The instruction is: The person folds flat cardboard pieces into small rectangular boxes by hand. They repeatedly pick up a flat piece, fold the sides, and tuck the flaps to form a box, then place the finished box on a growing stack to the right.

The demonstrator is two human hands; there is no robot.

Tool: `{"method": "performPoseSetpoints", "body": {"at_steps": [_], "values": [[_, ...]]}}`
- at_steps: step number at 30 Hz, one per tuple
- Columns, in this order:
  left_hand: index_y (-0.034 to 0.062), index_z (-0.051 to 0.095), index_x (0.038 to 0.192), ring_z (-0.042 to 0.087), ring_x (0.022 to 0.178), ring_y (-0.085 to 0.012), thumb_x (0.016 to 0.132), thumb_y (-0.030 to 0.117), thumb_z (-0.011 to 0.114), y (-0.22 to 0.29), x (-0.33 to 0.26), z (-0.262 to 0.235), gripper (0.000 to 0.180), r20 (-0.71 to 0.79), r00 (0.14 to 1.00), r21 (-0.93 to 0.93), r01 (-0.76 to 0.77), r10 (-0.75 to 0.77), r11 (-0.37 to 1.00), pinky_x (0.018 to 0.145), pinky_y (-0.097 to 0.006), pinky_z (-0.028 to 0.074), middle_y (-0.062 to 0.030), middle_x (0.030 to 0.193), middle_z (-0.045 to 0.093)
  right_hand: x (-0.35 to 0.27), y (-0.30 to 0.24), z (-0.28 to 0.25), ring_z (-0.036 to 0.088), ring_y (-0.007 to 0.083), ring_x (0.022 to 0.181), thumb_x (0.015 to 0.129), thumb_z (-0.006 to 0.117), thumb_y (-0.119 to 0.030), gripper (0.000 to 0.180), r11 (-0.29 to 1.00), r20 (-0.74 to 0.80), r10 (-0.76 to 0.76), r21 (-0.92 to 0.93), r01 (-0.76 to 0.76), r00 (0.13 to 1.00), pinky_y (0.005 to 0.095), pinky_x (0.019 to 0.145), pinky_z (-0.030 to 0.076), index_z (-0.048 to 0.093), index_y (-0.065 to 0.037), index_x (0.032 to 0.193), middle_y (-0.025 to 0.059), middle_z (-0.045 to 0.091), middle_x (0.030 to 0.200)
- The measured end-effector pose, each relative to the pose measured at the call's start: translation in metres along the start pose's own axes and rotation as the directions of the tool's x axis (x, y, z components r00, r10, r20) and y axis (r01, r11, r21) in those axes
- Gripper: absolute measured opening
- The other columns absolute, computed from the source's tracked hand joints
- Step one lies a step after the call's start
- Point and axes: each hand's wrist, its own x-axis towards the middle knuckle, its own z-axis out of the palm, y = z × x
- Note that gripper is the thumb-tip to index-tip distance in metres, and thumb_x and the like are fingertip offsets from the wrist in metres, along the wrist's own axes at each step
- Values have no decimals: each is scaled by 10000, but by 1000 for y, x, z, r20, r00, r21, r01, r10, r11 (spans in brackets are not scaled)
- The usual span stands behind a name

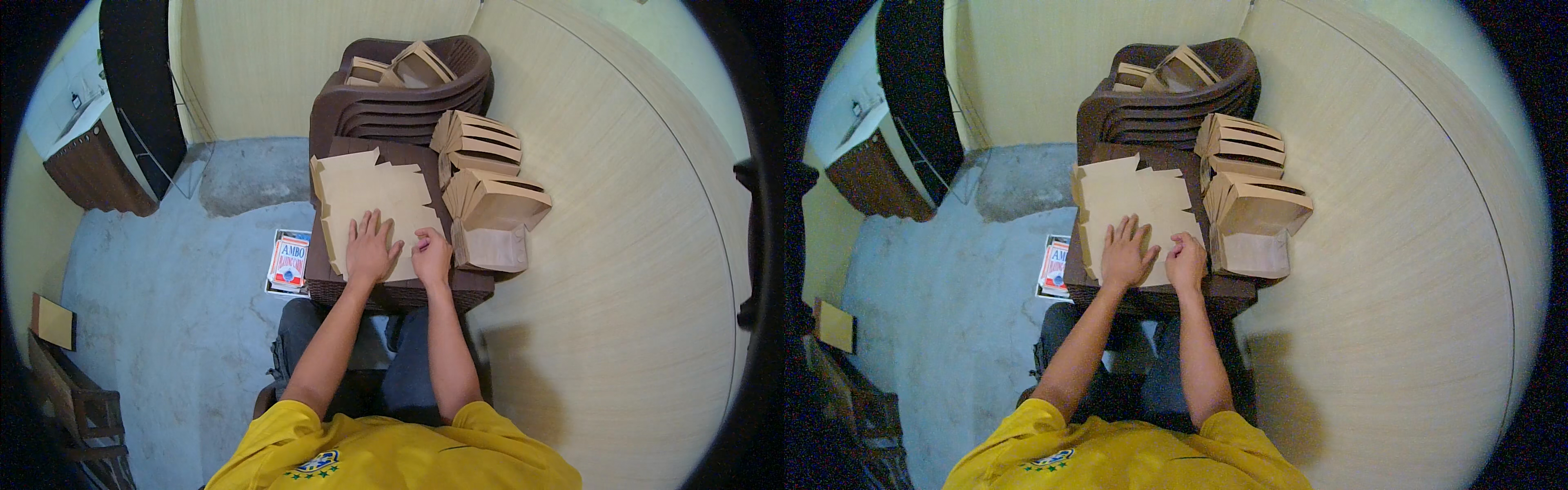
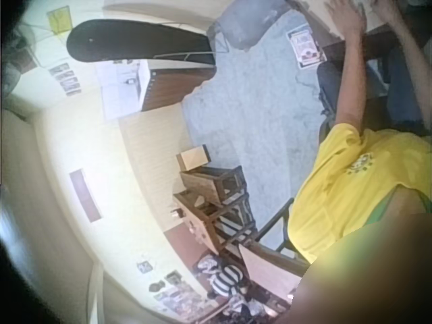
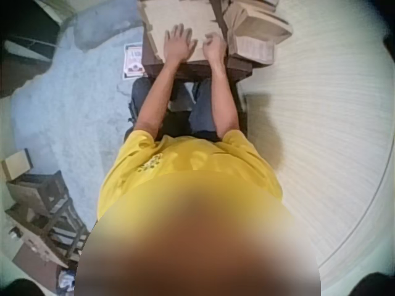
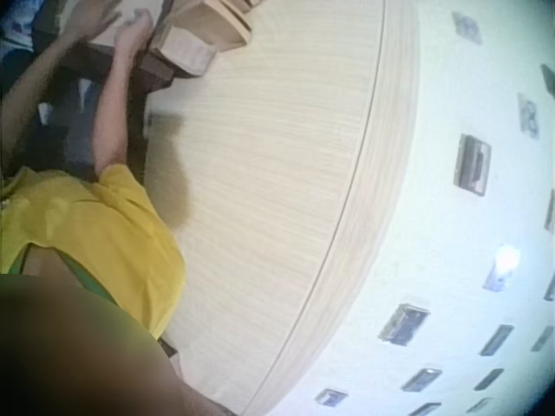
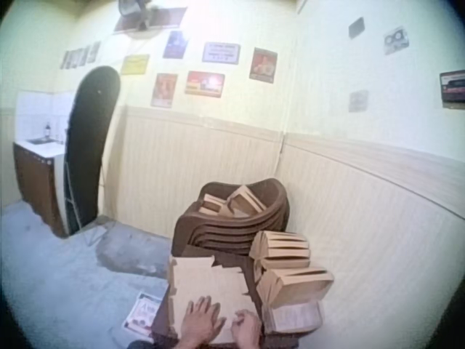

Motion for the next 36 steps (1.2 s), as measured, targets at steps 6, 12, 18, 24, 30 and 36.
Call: {"method": "performPoseSetpoints", "body": {"at_steps": [6,12,18,24,30,36], "values": [[163,532,1597,287,1641,-306,1087,550,509,-3,2,5,641,-19,1000,-9,1,-1,1000,1354,-543,149,-143,1740,383,-23,-3,-18,776,242,919,836,678,66,378,927,42,-291,259,271,956,359,888,604,731,5,1205,146,790,1051],[166,519,1610,285,1643,-301,1080,646,464,1,2,0,717,22,999,-26,30,-30,999,1358,-528,140,-140,1745,375,-26,2,-35,795,246,1023,882,579,122,470,916,125,-304,309,254,944,367,934,607,630,11,1336,157,787,1087],[177,506,1623,242,1659,-293,1018,750,479,4,1,-8,834,62,998,35,25,-27,999,1366,-522,96,-132,1759,350,-26,17,-29,803,266,1049,894,547,165,442,927,114,-233,327,185,966,365,927,609,589,29,1312,186,747,1124],[181,513,1612,258,1655,-309,1009,733,513,-1,0,3,817,15,1000,15,15,-15,1000,1360,-547,120,-129,1759,356,-16,27,-26,759,218,976,867,689,103,276,924,86,-257,315,218,963,337,915,601,694,36,1135,144,661,1183],[178,505,1619,253,1656,-310,1079,592,466,-4,3,11,682,3,1000,-22,13,-13,1000,1360,-556,109,-133,1765,343,-22,25,-20,719,219,954,821,808,4,175,919,20,-255,317,236,967,331,917,592,751,21,985,140,653,1191],[180,482,1633,217,1668,-299,1068,568,499,-2,0,4,685,51,999,21,15,-16,1000,1367,-540,80,-132,1775,318,-27,19,-7,649,334,1149,823,838,-73,175,968,-134,-229,73,240,964,432,1032,530,755,0,960,156,651,1212]]}}
